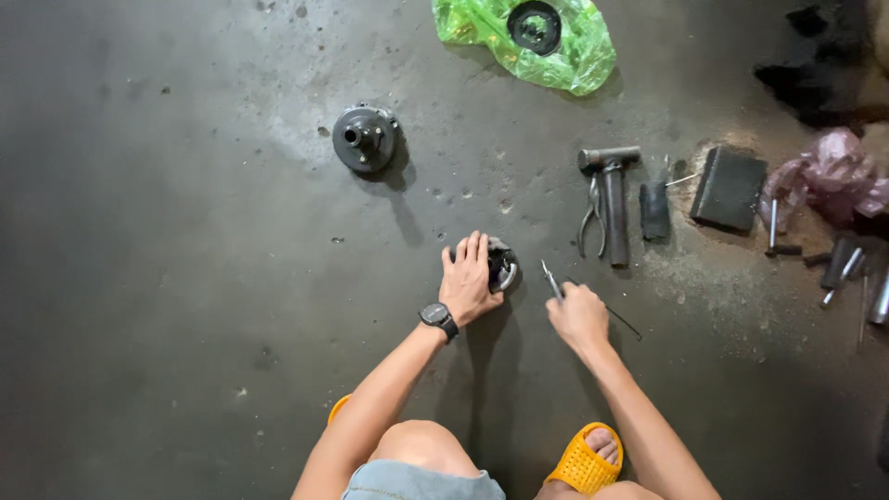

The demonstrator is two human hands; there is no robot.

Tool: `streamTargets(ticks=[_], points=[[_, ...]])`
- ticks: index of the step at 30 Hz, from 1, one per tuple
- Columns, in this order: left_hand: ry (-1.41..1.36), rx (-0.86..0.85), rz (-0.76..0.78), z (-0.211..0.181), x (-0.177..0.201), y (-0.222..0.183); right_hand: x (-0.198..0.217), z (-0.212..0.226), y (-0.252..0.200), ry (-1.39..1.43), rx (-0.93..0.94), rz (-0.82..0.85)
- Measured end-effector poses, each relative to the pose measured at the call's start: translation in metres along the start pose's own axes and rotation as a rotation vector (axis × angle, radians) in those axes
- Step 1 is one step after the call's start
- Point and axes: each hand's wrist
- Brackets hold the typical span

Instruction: Assembling a mechanical component on the floor and then using a lathe machine to machine a metal part.

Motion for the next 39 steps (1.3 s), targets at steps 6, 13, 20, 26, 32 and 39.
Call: streamTargets(ticks=[6, 13, 20, 26, 32, 39], points=[[-0.069, -0.027, -0.093, 0.006, -0.004, 0.004, 0.049, 0.024, -0.011, 0.295, 0.269, -0.239], [-0.035, -0.010, -0.106, 0.007, -0.005, 0.007, 0.048, 0.060, 0.017, 0.564, 0.127, -0.195], [0.001, -0.030, -0.123, 0.007, -0.005, 0.006, 0.060, 0.086, 0.010, 0.735, 0.430, -0.236], [-0.001, -0.017, -0.108, 0.004, 0.002, 0.004, 0.062, 0.087, 0.006, 0.788, 0.494, -0.341], [0.004, -0.006, -0.118, 0.006, -0.004, 0.008, 0.062, 0.094, 0.006, 0.756, 0.393, -0.152], [0.013, 0.019, 0.047, 0.002, 0.007, 0.007, 0.022, 0.076, 0.023, 0.672, 0.253, -0.038]])
Point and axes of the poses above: each hand's wrist, its own y-axis towards the middle knuckle, its own x-axis out of the back of the hand, z = x × y, and after that the axes turned 11 degrees about z, right-handed
